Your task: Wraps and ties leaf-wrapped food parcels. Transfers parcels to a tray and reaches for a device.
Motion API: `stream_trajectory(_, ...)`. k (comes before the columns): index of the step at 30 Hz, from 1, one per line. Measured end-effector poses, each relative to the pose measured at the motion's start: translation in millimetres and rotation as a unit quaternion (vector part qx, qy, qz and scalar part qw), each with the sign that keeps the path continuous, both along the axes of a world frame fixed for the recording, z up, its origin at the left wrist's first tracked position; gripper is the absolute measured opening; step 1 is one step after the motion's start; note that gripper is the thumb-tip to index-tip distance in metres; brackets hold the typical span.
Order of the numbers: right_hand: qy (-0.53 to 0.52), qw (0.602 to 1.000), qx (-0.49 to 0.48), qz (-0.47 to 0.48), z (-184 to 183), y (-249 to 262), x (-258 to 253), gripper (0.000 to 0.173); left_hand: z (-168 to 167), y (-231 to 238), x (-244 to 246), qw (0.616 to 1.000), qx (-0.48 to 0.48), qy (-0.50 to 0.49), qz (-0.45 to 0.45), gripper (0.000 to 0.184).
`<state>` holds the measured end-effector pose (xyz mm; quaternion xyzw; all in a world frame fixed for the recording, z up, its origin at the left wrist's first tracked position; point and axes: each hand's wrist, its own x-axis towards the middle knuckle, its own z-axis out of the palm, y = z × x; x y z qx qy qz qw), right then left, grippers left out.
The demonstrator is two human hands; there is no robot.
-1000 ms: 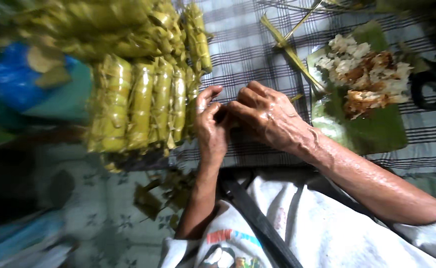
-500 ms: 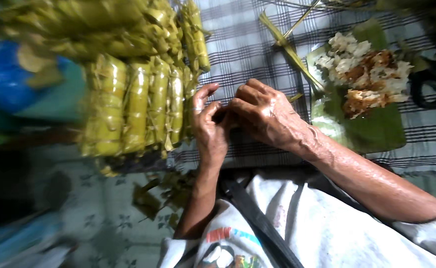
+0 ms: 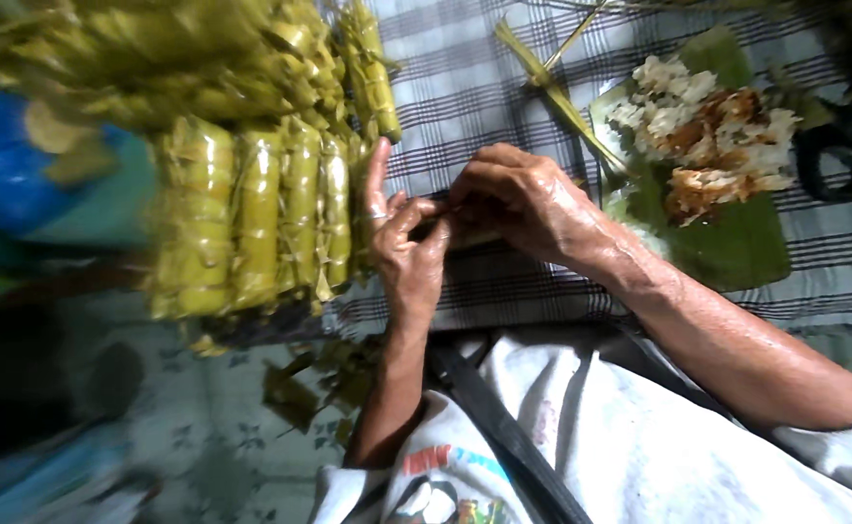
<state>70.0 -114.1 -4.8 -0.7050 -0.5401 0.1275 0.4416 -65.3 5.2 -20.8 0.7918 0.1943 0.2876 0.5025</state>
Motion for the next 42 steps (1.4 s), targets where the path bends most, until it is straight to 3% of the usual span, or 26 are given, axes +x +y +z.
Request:
stream_trajectory(10, -0.14, 0.988, 0.052, -0.038, -9.3, -7.2, -17.4, 0.014, 0.7, -5.5, 3.7, 0.996, -0.092, 0.002, 0.012, 0.009)
stream_trajectory(18, -0.188, 0.98, 0.06, -0.026, -9.7, -3.9, -15.7, 0.02, 4.3, -0.9, -1.6, 0.996, -0.085, 0.031, -0.011, 0.013)
stream_trajectory(25, -0.203, 0.979, 0.021, 0.002, -0.7, -1.8, -11.9, 0.02, 0.0, -1.2, -2.7, 1.0, -0.022, 0.021, -0.003, 0.008)
stream_trajectory(35, -0.091, 0.992, -0.081, -0.032, 14.1, 2.0, -17.4, 0.012, 0.9, -0.2, -3.1, 0.999, 0.023, 0.024, -0.004, 0.006)
stream_trajectory(42, -0.187, 0.975, -0.107, -0.046, 5.9, 2.3, -19.7, 0.017, 11.6, 2.0, -5.1, 0.982, 0.176, 0.058, 0.025, 0.015)
